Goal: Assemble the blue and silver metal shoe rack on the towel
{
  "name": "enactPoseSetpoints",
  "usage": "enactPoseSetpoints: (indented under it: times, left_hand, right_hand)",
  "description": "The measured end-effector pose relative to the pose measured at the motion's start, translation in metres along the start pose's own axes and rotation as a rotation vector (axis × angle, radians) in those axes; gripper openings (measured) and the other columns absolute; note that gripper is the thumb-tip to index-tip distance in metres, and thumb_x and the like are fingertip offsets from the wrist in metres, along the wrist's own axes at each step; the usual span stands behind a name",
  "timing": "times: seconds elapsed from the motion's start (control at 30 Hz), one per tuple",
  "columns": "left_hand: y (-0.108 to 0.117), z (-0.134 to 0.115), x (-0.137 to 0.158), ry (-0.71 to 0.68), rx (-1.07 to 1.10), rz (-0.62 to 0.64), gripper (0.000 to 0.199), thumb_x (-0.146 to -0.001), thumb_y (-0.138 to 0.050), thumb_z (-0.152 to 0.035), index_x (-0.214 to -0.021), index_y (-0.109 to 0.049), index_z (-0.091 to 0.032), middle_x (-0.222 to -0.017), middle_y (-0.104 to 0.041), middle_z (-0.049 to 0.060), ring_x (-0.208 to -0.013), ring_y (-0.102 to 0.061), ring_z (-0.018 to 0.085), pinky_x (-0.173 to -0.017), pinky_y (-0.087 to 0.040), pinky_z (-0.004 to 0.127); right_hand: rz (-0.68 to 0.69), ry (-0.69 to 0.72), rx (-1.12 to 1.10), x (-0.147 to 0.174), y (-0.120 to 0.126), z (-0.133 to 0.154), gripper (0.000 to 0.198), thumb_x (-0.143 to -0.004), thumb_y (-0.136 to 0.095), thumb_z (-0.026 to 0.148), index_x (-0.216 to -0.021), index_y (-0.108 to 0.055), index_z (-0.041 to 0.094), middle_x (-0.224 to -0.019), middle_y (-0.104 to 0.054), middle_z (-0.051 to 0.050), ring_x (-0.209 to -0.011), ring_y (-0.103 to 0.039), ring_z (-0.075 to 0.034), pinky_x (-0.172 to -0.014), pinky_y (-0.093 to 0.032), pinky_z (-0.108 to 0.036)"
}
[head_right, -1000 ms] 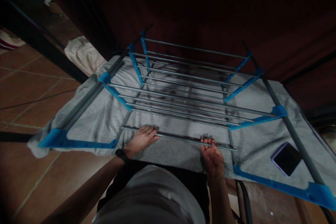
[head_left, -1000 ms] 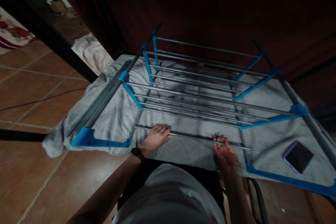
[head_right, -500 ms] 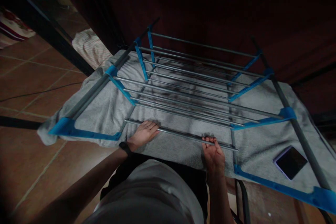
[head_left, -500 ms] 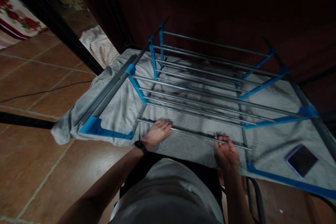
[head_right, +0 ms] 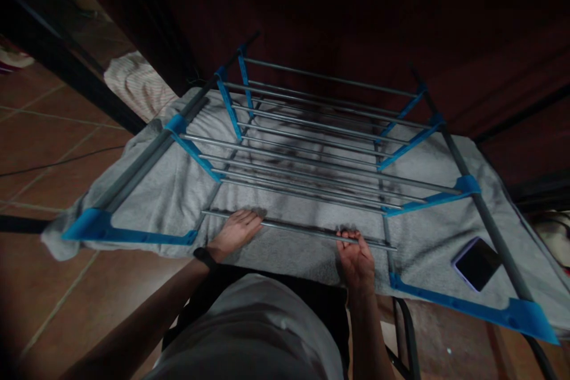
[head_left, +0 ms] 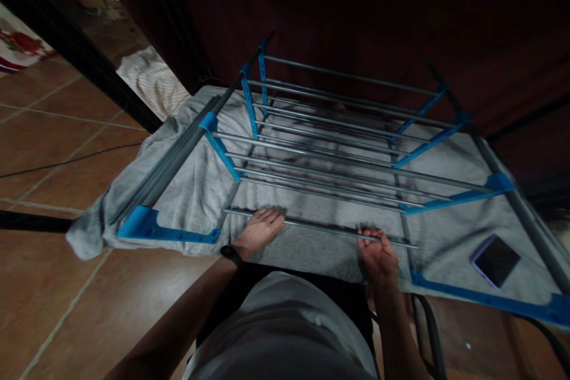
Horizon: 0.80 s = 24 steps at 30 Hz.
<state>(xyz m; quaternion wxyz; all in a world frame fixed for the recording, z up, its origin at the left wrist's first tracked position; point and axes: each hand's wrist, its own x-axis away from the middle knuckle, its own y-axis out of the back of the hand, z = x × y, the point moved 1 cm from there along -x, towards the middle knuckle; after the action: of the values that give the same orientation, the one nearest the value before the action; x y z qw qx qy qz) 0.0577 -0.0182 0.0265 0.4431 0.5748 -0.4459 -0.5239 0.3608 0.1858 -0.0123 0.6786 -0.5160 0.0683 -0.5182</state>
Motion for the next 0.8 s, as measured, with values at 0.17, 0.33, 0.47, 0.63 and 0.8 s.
enactPoseSetpoints:
  times: [0.17,0.33,0.47,0.63,0.8]
  left_hand:
    - [0.002,0.002,-0.001,-0.013,-0.009,-0.046,0.023,-0.099,-0.045,-0.033,-0.102,-0.064,-0.020,-0.089,-0.068,0.005,-0.087,-0.062,0.020,-0.084,-0.043,0.036]
    - [0.001,0.004,0.001,0.034,-0.004,-0.064,0.023,-0.098,-0.048,-0.035,-0.094,-0.065,-0.020,-0.086,-0.069,0.005,-0.085,-0.062,0.021,-0.085,-0.043,0.037]
    - [-0.003,0.005,0.006,0.067,0.005,-0.105,0.021,-0.098,-0.047,-0.030,-0.103,-0.065,-0.020,-0.093,-0.071,0.006,-0.089,-0.064,0.022,-0.089,-0.042,0.037]
    - [-0.003,0.004,0.017,0.064,0.022,-0.135,0.023,-0.098,-0.044,-0.027,-0.104,-0.066,-0.021,-0.095,-0.072,0.006,-0.091,-0.065,0.021,-0.092,-0.042,0.038]
    - [0.001,0.003,0.024,0.072,0.016,-0.137,0.021,-0.097,-0.047,-0.029,-0.097,-0.067,-0.022,-0.090,-0.071,0.005,-0.087,-0.064,0.021,-0.089,-0.042,0.038]
  right_hand:
    - [0.019,0.007,-0.051,0.000,0.001,-0.001,0.009,-0.091,-0.051,0.020,-0.087,-0.059,0.022,-0.083,-0.067,-0.002,-0.083,-0.068,-0.016,-0.090,-0.056,-0.039]
    - [0.042,0.015,-0.084,0.001,0.002,-0.002,0.009,-0.092,-0.052,0.023,-0.085,-0.058,0.023,-0.082,-0.067,-0.002,-0.084,-0.068,-0.018,-0.091,-0.056,-0.042]
    - [0.047,0.010,-0.105,0.000,0.001,-0.001,0.014,-0.094,-0.050,0.025,-0.083,-0.057,0.024,-0.083,-0.067,-0.003,-0.085,-0.068,-0.019,-0.091,-0.056,-0.044]
    - [0.004,0.014,-0.096,0.000,0.001,-0.002,0.018,-0.094,-0.053,0.032,-0.078,-0.055,0.024,-0.077,-0.065,-0.001,-0.079,-0.068,-0.018,-0.089,-0.057,-0.044]
    - [0.100,0.007,-0.120,0.000,0.003,-0.001,0.022,-0.095,-0.050,0.031,-0.074,-0.053,0.025,-0.074,-0.065,-0.001,-0.077,-0.067,-0.019,-0.090,-0.056,-0.045]
